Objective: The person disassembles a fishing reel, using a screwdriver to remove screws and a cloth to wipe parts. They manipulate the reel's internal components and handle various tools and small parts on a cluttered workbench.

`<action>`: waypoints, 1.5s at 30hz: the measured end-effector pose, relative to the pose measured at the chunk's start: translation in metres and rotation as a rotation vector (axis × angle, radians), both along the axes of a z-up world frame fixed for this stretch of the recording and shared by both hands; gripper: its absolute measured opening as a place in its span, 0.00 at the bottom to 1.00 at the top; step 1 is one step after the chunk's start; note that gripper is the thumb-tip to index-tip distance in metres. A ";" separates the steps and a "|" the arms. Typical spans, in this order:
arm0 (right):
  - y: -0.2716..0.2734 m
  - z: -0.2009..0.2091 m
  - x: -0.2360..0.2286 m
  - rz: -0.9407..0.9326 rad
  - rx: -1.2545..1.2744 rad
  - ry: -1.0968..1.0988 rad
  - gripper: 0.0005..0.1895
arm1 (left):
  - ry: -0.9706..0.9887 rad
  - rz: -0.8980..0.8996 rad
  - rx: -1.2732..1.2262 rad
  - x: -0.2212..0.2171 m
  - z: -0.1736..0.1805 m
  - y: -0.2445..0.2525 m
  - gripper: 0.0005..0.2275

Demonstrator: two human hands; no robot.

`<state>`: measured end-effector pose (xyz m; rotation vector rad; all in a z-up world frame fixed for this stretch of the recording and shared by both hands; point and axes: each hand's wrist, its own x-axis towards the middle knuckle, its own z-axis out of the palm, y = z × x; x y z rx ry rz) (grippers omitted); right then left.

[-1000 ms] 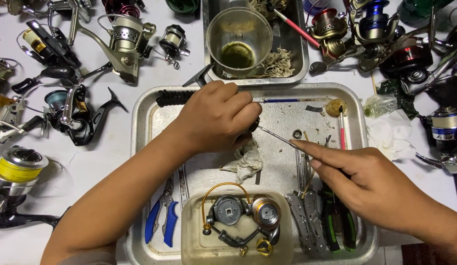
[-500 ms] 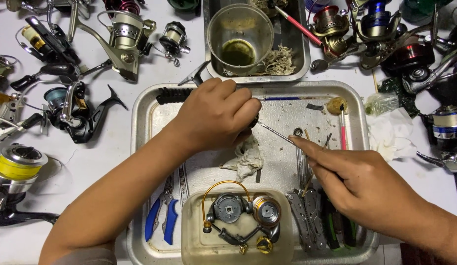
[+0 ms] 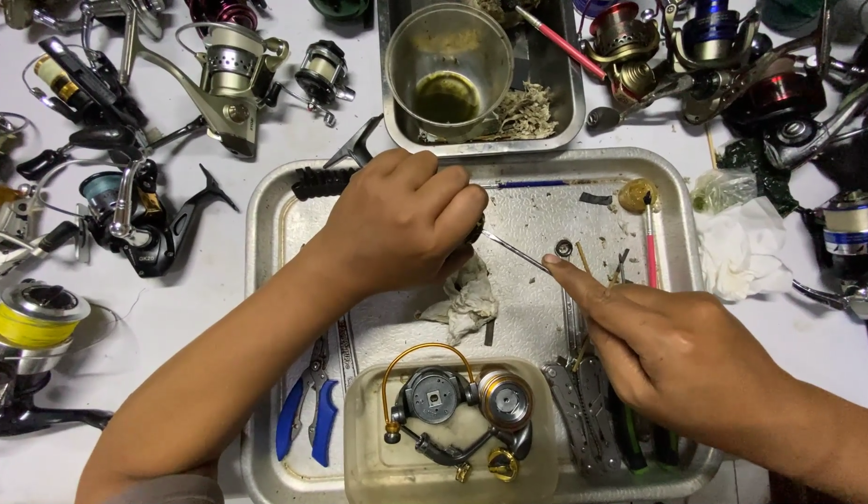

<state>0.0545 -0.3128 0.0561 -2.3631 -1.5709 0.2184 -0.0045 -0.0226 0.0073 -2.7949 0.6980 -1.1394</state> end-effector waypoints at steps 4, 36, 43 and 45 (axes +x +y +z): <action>-0.004 -0.004 0.002 0.029 0.032 -0.021 0.36 | 0.015 -0.006 -0.009 0.000 -0.001 0.001 0.03; 0.007 0.042 -0.006 -0.197 0.074 0.218 0.27 | 0.211 -0.249 -0.518 -0.001 -0.006 0.003 0.15; 0.012 0.046 -0.011 -0.224 0.048 0.288 0.29 | 0.178 -0.249 -0.466 -0.001 -0.008 0.004 0.17; 0.012 0.046 -0.012 -0.200 0.063 0.253 0.28 | 0.152 -0.252 -0.450 -0.002 -0.006 0.005 0.17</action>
